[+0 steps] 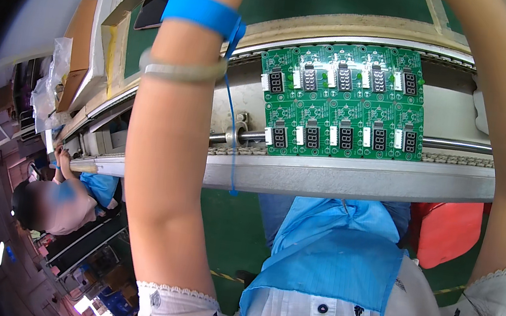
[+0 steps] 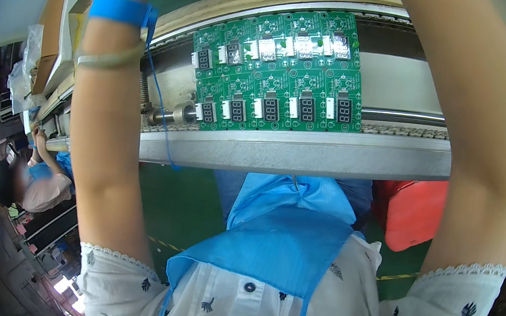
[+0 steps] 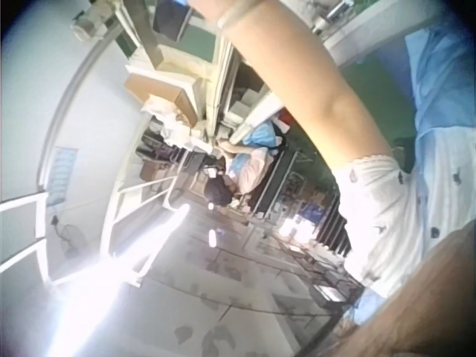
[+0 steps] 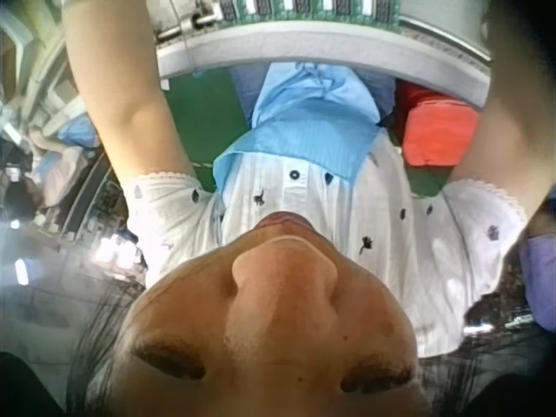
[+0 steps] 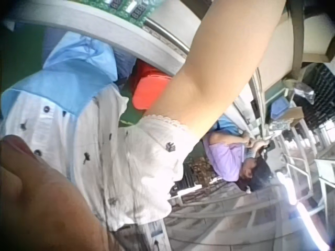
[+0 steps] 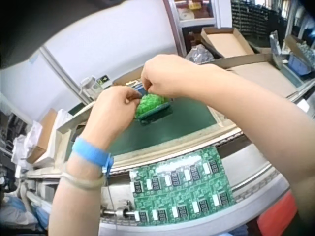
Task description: Manually insert electronic components into a printed circuit board on an assembly line.
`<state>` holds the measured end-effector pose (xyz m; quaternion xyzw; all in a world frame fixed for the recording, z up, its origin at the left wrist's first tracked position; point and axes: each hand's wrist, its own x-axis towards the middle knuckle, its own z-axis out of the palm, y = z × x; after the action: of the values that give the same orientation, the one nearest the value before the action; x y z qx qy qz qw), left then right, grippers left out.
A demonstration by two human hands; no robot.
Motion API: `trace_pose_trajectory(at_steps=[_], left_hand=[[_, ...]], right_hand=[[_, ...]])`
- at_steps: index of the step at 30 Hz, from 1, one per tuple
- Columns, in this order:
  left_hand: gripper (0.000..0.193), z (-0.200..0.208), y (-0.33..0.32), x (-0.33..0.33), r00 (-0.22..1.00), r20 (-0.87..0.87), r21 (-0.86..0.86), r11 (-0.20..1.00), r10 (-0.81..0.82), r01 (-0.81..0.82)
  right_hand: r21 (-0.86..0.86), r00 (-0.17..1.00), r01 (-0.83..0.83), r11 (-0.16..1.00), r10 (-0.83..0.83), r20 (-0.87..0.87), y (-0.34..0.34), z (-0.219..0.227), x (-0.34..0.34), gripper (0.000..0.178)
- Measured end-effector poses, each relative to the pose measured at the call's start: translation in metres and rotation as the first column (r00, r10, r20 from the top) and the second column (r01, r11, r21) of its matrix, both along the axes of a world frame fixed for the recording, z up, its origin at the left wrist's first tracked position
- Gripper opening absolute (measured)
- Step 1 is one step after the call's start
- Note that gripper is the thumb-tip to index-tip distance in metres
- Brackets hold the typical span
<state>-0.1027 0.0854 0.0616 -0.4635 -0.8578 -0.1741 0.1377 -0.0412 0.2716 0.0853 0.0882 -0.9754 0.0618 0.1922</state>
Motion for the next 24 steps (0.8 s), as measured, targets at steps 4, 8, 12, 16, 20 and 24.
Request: trace_pose_trajectory(at_steps=[4, 8, 12, 16, 20, 24], left_hand=[[0.016, -0.012, 0.021, -0.023, 0.993, -0.042, -0.168, 0.979, 0.108, -0.114], [0.015, -0.016, 0.024, -0.026, 0.992, -0.053, -0.166, 0.979, 0.112, -0.12], [0.015, -0.018, 0.026, -0.024, 0.977, -0.1, -0.14, 0.97, 0.186, -0.199], [0.015, -0.018, 0.022, -0.025, 0.994, -0.042, 0.056, 0.993, 0.103, -0.101], [0.014, -0.002, 0.011, -0.005, 0.992, 0.119, 0.231, 0.97, 0.043, -0.07], [0.014, 0.011, -0.005, 0.028, 0.9, 0.435, 0.296, 0.947, -0.017, -0.125]], right_hand=[[-0.358, 0.787, -0.167, 0.919, 0.343, 0.513, 0.017, 0.016, -0.023, 0.019], [0.234, 0.966, 0.176, 0.956, -0.214, 0.147, -0.014, -0.028, -0.031, 0.018], [-0.375, 0.802, -0.128, 0.918, 0.318, 0.505, 0.013, 0.015, -0.017, 0.018], [-0.199, 0.977, -0.068, 0.978, 0.105, 0.186, 0.001, -0.034, -0.024, 0.016], [-0.16, 0.984, 0.066, 0.985, -0.091, -0.154, -0.007, -0.036, -0.013, 0.02], [-0.447, 0.986, -0.078, 0.891, 0.003, -0.166, -0.011, -0.023, 0.019, 0.027]])
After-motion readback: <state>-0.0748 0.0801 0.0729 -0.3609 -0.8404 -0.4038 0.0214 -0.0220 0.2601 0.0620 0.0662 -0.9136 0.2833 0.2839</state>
